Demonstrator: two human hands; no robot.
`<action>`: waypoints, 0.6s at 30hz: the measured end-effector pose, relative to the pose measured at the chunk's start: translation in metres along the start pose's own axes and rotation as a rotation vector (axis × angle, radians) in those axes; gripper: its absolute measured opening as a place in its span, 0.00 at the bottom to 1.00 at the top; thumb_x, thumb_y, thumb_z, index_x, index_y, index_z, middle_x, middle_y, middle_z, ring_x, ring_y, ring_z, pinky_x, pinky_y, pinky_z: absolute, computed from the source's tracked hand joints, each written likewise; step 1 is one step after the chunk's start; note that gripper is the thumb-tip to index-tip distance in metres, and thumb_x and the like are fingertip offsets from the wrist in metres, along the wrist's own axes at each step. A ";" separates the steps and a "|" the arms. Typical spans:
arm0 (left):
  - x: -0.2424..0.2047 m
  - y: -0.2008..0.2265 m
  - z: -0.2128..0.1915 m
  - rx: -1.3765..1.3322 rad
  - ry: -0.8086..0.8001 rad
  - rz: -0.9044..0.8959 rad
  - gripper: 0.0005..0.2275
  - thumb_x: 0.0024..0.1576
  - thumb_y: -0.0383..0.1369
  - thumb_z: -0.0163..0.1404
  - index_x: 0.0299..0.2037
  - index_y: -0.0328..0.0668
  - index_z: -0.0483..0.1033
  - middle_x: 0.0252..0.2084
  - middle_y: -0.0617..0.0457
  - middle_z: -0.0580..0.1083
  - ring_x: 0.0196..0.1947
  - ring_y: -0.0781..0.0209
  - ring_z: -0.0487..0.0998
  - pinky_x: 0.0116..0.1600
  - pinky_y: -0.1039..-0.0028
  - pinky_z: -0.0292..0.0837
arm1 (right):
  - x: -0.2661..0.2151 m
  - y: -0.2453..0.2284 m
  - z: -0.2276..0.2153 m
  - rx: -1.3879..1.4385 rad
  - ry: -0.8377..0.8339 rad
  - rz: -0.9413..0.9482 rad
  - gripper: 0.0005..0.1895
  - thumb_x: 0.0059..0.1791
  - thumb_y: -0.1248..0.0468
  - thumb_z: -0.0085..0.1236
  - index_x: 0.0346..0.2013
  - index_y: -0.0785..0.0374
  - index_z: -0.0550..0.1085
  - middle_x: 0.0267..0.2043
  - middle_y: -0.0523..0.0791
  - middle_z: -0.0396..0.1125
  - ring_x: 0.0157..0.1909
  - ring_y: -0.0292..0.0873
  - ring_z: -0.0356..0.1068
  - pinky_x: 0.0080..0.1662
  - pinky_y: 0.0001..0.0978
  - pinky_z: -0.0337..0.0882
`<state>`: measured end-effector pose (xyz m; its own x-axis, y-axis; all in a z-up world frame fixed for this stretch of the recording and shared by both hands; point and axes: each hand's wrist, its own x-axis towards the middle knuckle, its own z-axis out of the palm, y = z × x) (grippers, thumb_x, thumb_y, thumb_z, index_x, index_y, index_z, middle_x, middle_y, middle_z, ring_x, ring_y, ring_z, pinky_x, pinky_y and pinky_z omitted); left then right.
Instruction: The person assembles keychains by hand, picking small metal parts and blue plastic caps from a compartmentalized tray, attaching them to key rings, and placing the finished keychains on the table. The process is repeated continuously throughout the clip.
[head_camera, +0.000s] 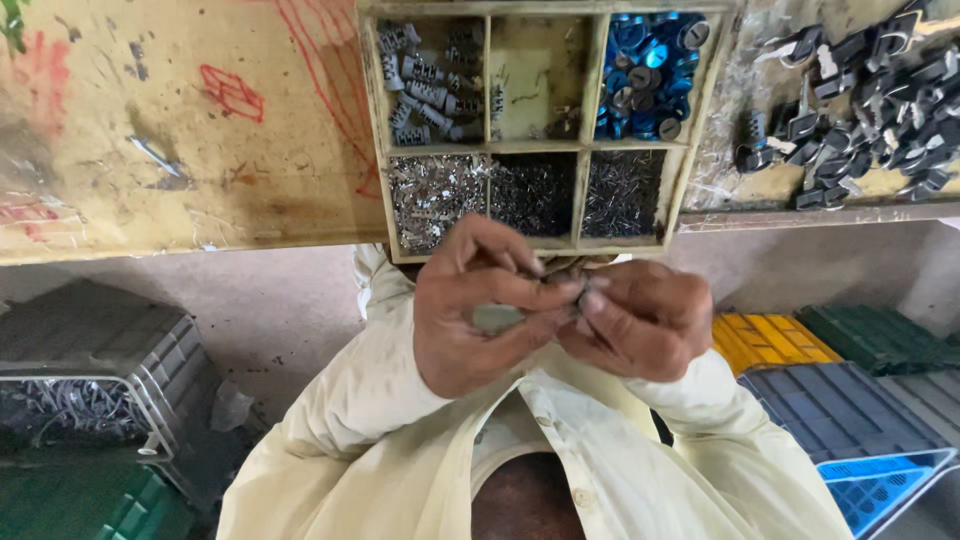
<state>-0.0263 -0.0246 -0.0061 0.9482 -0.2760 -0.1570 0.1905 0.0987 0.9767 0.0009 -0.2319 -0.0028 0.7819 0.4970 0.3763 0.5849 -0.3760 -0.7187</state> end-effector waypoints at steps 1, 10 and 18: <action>0.000 -0.007 -0.004 -0.323 -0.076 -0.079 0.13 0.58 0.23 0.60 0.51 0.42 0.75 0.54 0.53 0.71 0.57 0.65 0.70 0.60 0.73 0.73 | 0.003 0.002 -0.003 0.019 0.000 -0.071 0.13 0.42 0.71 0.73 0.35 0.66 0.75 0.36 0.46 0.67 0.31 0.42 0.72 0.33 0.31 0.74; 0.001 -0.031 -0.019 -0.504 0.013 -0.174 0.11 0.62 0.19 0.54 0.54 0.32 0.77 0.59 0.44 0.69 0.63 0.57 0.76 0.72 0.68 0.73 | 0.062 0.045 -0.041 -0.645 -0.220 0.153 0.09 0.50 0.69 0.77 0.40 0.55 0.83 0.42 0.41 0.73 0.37 0.40 0.70 0.35 0.34 0.71; 0.010 -0.017 -0.015 -0.386 -0.129 -0.232 0.14 0.61 0.21 0.54 0.58 0.31 0.76 0.57 0.46 0.69 0.59 0.56 0.79 0.68 0.68 0.76 | 0.049 0.051 -0.036 -0.490 -0.111 0.232 0.11 0.54 0.72 0.70 0.47 0.60 0.75 0.46 0.45 0.73 0.43 0.39 0.75 0.41 0.28 0.76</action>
<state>-0.0159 -0.0151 -0.0270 0.8350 -0.4468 -0.3212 0.4970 0.3619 0.7887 0.0764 -0.2549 -0.0002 0.8904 0.4270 0.1578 0.4525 -0.7923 -0.4093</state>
